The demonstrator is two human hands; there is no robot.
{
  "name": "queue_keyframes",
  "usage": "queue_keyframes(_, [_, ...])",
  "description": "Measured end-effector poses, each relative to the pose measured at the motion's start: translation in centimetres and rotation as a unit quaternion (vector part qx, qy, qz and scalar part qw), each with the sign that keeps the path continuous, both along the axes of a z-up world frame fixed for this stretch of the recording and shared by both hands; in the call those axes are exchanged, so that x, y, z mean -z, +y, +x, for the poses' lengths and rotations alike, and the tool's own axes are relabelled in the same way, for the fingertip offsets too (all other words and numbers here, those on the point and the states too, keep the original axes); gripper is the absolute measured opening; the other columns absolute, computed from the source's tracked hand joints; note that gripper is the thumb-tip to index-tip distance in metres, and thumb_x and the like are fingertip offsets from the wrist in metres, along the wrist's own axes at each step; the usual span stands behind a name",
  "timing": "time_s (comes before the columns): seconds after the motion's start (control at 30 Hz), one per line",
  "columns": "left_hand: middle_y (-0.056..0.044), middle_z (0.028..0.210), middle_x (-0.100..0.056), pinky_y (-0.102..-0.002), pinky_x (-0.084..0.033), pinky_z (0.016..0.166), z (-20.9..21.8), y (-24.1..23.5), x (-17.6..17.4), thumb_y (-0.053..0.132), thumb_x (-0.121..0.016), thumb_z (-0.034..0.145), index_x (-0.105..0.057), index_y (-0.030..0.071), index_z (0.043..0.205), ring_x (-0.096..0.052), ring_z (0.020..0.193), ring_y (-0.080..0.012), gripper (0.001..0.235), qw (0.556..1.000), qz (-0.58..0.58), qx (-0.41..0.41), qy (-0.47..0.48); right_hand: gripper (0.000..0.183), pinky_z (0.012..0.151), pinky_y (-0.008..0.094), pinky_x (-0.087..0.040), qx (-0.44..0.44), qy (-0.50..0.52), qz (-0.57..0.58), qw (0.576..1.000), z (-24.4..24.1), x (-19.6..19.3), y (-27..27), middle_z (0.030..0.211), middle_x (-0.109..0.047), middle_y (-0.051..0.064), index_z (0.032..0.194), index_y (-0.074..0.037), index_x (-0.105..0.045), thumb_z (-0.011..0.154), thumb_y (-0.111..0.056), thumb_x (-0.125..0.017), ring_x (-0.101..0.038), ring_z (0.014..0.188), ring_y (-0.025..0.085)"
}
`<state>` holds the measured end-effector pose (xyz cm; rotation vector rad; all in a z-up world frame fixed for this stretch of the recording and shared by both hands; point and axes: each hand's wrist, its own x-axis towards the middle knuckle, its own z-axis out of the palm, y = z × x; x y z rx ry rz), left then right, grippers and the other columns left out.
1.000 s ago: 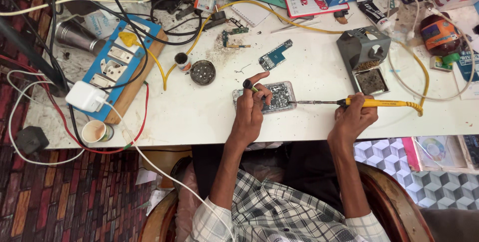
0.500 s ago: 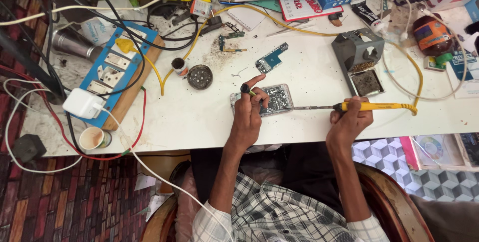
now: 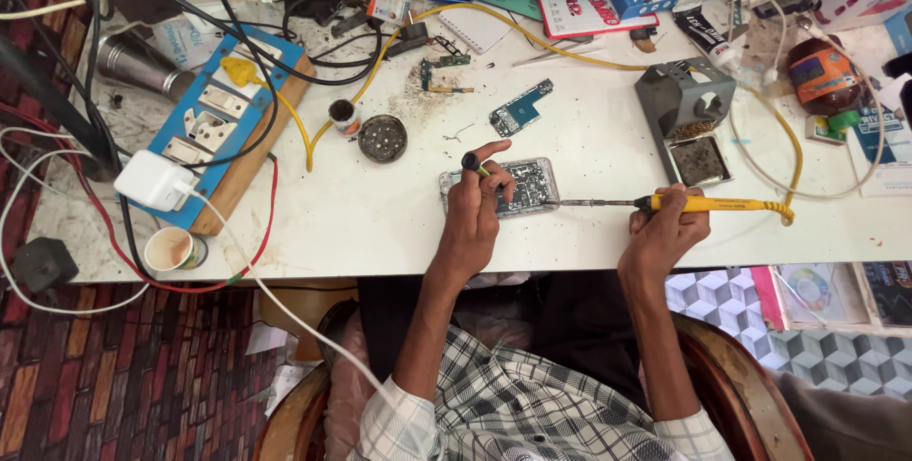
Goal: The person uses a soldering iron and a small tool to work on a circuit board placed on a cluttered workbench. They repeatedly apply the soldering iron to various points on the board while holding it steady with the other hand.
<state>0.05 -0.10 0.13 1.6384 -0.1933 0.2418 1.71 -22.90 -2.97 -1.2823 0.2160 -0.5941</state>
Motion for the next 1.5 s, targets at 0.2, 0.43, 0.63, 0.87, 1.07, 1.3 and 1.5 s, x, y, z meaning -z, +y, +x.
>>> queue_keyframes(0.2, [-0.002, 0.076, -0.055, -0.032, -0.041, 0.062, -0.06, 0.12, -0.27, 0.026, -0.028, 0.114, -0.048, 0.003, 0.146, -0.042, 0.061, -0.0109, 0.044, 1.0, 0.003, 0.0, 0.031, 0.028, 0.044, 0.023, -0.032, 0.003, 0.012, -0.026, 1.0, 0.04, -0.01, 0.04, 0.072, -0.041, 0.0, 0.086, -0.004, -0.048, 0.111, -0.016, -0.051, -0.033, 0.051, 0.007])
queue_keyframes(0.43, [-0.001, 0.076, -0.054, -0.03, -0.04, 0.058, -0.06, 0.02, -0.43, 0.029, -0.027, 0.114, -0.046, 0.004, 0.148, -0.039, 0.059, -0.0085, 0.046, 0.999, 0.002, 0.0, 0.034, 0.027, 0.042, 0.023, -0.031, 0.012, 0.01, -0.033, 0.999, -0.04, -0.04, 0.12, 0.071, -0.044, 0.001, 0.085, -0.004, -0.048, 0.111, -0.013, -0.049, -0.033, 0.048, 0.006])
queue_keyframes(0.63, [-0.001, 0.076, -0.054, -0.031, -0.043, 0.062, 0.06, 0.05, -0.06, 0.026, -0.027, 0.115, -0.047, 0.004, 0.147, -0.044, 0.063, -0.0098, 0.044, 1.0, 0.001, -0.001, 0.028, 0.029, 0.042, 0.023, -0.032, -0.001, -0.006, -0.044, 0.999, -0.03, -0.07, 0.23, 0.069, -0.044, 0.001, 0.085, -0.003, -0.047, 0.112, -0.013, -0.049, -0.033, 0.047, 0.006])
queue_keyframes(0.87, [-0.003, 0.079, -0.055, -0.033, -0.047, 0.07, 0.11, 0.05, 0.2, 0.022, -0.028, 0.115, -0.05, 0.001, 0.141, -0.054, 0.073, -0.0124, 0.04, 1.0, -0.012, 0.003, -0.004, 0.031, 0.042, 0.024, -0.032, -0.007, -0.013, -0.069, 0.998, -0.13, -0.08, 0.41, 0.069, -0.044, 0.002, 0.084, -0.002, -0.05, 0.113, -0.013, -0.049, -0.034, 0.047, 0.007])
queue_keyframes(1.07, [-0.005, 0.079, -0.056, -0.033, -0.046, 0.067, -0.02, 0.16, -0.18, 0.024, -0.029, 0.116, -0.053, 0.001, 0.138, -0.053, 0.071, -0.0133, 0.04, 1.0, -0.007, 0.006, -0.004, 0.032, 0.043, 0.024, -0.035, -0.015, -0.006, -0.086, 0.996, -0.14, 0.06, 0.41, 0.07, -0.045, 0.002, 0.085, -0.002, -0.05, 0.114, -0.015, -0.05, -0.037, 0.048, 0.007])
queue_keyframes(1.3, [-0.005, 0.078, -0.056, -0.033, -0.046, 0.066, -0.02, 0.2, -0.42, 0.021, -0.029, 0.115, -0.053, 0.001, 0.139, -0.053, 0.07, -0.0131, 0.04, 1.0, -0.005, 0.005, -0.007, 0.031, 0.044, 0.024, -0.035, -0.037, -0.012, -0.071, 0.997, 0.04, 0.2, 0.36, 0.069, -0.046, 0.002, 0.086, -0.003, -0.05, 0.114, -0.017, -0.052, -0.039, 0.048, 0.008])
queue_keyframes(1.5, [-0.003, 0.077, -0.055, -0.032, -0.041, 0.061, -0.01, 0.17, -0.3, 0.021, -0.028, 0.113, -0.047, 0.002, 0.145, -0.043, 0.063, -0.0113, 0.042, 0.998, -0.022, 0.008, 0.053, 0.033, 0.043, 0.024, -0.034, -0.05, 0.042, 0.012, 0.998, -0.07, -0.77, -0.35, 0.067, -0.044, 0.001, 0.091, -0.005, -0.046, 0.115, -0.027, -0.053, -0.043, 0.049, 0.009])
